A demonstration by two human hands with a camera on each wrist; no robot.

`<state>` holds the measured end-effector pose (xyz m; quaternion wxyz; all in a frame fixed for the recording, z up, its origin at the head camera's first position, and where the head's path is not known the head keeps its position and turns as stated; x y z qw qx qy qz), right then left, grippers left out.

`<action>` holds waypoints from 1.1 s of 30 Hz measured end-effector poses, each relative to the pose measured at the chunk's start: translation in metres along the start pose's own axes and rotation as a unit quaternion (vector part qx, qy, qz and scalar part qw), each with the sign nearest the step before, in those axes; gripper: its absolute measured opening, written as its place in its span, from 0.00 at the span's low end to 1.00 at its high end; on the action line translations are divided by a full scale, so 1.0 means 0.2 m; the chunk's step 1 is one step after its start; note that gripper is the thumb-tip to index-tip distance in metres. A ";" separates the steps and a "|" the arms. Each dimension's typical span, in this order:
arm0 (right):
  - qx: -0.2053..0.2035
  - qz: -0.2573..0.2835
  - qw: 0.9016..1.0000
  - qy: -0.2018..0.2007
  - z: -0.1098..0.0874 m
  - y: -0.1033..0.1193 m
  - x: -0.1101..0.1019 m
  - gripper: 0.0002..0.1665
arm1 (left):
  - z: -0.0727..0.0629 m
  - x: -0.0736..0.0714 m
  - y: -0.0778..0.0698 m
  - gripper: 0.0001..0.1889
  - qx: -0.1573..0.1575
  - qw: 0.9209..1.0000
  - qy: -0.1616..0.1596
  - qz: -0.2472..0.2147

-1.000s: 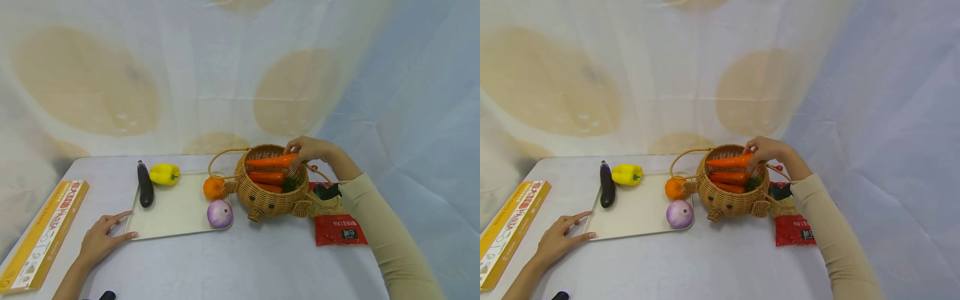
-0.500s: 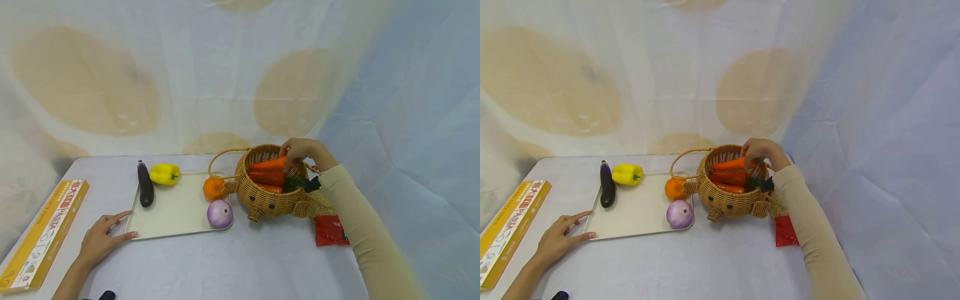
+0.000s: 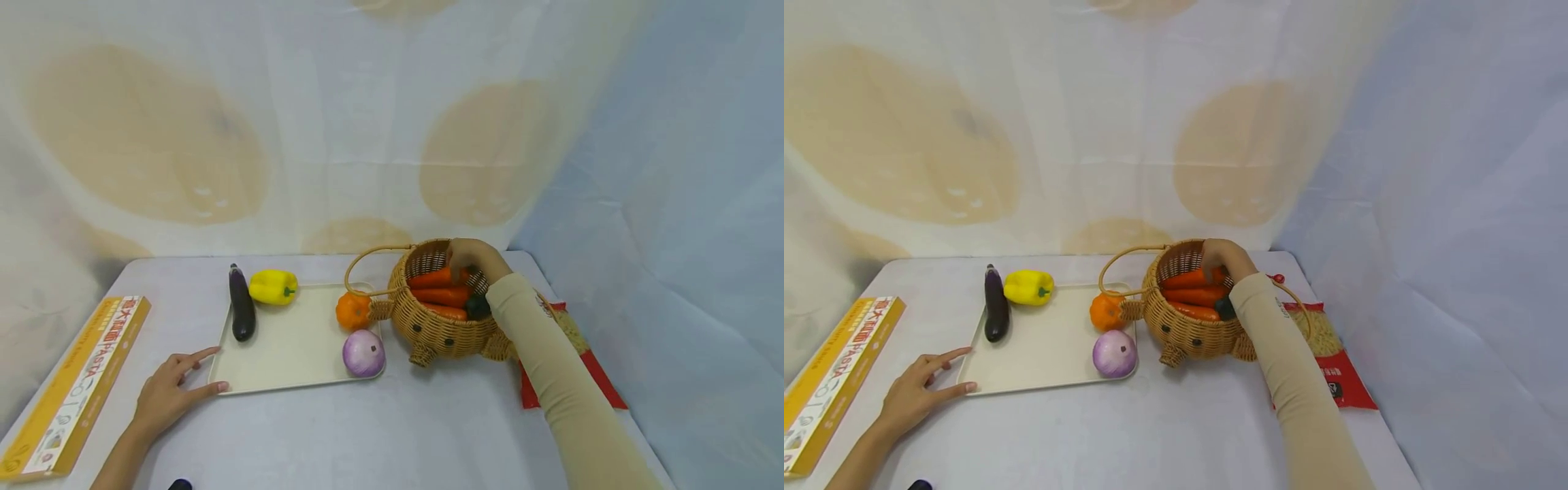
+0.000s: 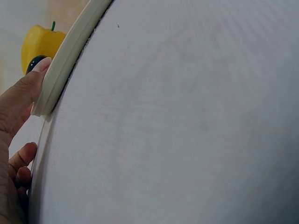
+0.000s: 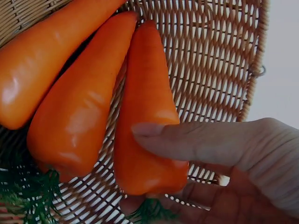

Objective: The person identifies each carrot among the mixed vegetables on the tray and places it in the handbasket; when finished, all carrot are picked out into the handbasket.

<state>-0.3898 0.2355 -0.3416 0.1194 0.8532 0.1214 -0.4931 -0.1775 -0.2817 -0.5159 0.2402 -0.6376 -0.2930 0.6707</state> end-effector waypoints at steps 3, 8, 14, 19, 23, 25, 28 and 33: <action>0.012 0.000 1.000 0.005 0.03 -0.02 0.03 0.25 | -0.01 0.00 -0.01 0.43 -0.001 1.000 -0.001 0.003; 0.017 0.010 0.999 0.027 0.05 -0.04 0.07 0.31 | -0.02 -0.01 -0.02 0.42 0.010 1.000 -0.011 0.002; 0.027 0.003 0.999 0.042 0.05 -0.07 0.11 0.32 | -0.02 0.01 -0.04 0.42 0.008 1.000 -0.004 0.001; 0.038 -0.018 0.999 0.031 0.05 -0.08 0.13 0.25 | -0.02 0.03 -0.04 0.42 0.006 1.000 0.000 0.001; 0.029 -0.041 0.999 0.012 0.05 -0.07 0.13 0.11 | -0.02 0.03 -0.04 0.42 0.005 1.000 0.000 0.001; 0.023 -0.043 0.999 0.001 0.05 -0.05 0.12 0.09 | -0.02 0.03 -0.04 0.42 0.004 1.000 0.001 0.001; 0.007 -0.049 0.999 -0.013 0.03 0.00 0.09 0.07 | -0.02 0.03 -0.03 0.42 0.004 1.000 0.000 0.001; -0.028 -0.047 0.998 -0.019 -0.01 0.06 0.02 0.27 | -0.02 0.02 -0.01 0.42 0.004 1.000 0.002 0.001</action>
Point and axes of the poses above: each hand's wrist, its own z-axis towards the middle knuckle, its own x-axis out of the palm, y = z × x, the point moved 2 cm from there along z, towards the middle knuckle, and after that the axes turned 13 degrees about -z, right-handed, at the moved point
